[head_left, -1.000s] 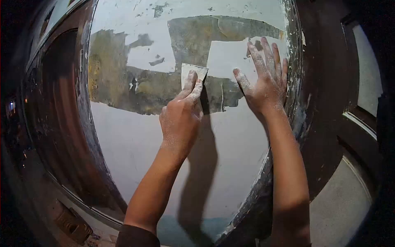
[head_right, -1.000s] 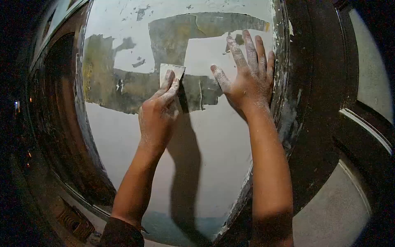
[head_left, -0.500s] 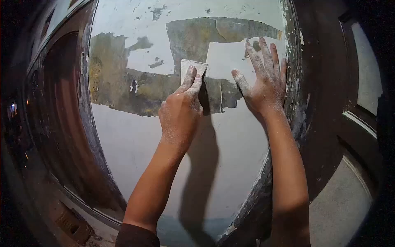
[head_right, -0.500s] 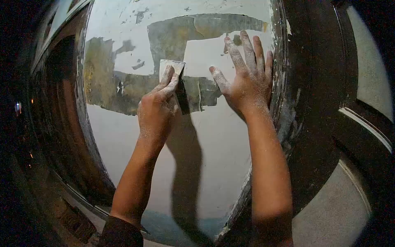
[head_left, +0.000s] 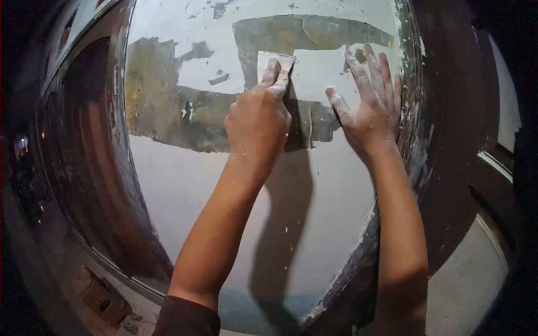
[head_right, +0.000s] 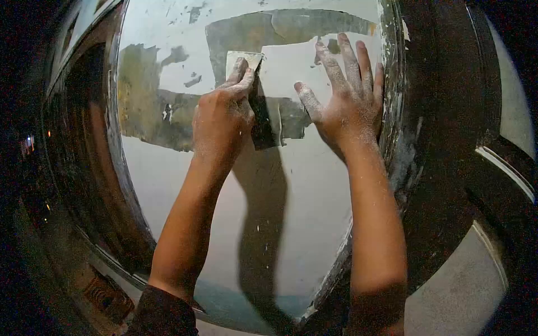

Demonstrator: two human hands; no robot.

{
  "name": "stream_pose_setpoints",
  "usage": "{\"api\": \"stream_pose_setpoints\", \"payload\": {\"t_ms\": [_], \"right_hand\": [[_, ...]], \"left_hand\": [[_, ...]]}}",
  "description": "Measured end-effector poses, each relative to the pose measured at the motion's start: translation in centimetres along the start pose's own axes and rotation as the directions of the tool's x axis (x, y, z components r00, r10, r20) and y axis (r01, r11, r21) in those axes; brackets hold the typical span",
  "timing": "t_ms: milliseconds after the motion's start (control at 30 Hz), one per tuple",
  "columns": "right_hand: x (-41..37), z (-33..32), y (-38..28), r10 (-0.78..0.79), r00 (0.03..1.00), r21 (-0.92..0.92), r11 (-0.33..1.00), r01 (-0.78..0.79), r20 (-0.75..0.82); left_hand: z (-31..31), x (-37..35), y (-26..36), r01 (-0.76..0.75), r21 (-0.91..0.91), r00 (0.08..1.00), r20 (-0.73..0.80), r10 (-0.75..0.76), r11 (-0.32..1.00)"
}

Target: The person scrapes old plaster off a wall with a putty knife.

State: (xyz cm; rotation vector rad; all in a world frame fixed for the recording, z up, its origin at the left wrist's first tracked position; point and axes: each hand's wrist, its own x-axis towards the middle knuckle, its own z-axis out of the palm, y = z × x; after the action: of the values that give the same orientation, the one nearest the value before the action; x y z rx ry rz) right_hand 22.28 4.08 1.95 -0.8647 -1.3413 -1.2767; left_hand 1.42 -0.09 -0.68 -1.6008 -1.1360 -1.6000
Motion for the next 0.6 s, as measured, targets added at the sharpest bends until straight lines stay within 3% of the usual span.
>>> {"api": "stream_pose_setpoints", "payload": {"t_ms": [400,467,500,600], "right_hand": [[0.0,0.0,0.1,0.001,1.0,-0.009,1.0,-0.001,0.012],[0.0,0.0,0.0,0.004,1.0,-0.016,1.0,-0.004,0.009],[0.0,0.0,-0.1,0.003,1.0,-0.014,1.0,-0.003,0.009],[0.1,-0.3,-0.1,0.013,1.0,0.021,1.0,-0.013,0.018]], "left_hand": [[0.7,2.3,-0.3,-0.003,-0.062,1.0,0.01,0.004,0.998],[0.7,2.1,-0.7,-0.047,-0.064,0.998,-0.04,0.044,0.997],[0.8,1.5,-1.2,-0.145,-0.06,0.982,-0.131,0.136,0.988],[-0.6,-1.5,-0.7,-0.084,-0.038,0.992,-0.097,0.08,0.996]]}}
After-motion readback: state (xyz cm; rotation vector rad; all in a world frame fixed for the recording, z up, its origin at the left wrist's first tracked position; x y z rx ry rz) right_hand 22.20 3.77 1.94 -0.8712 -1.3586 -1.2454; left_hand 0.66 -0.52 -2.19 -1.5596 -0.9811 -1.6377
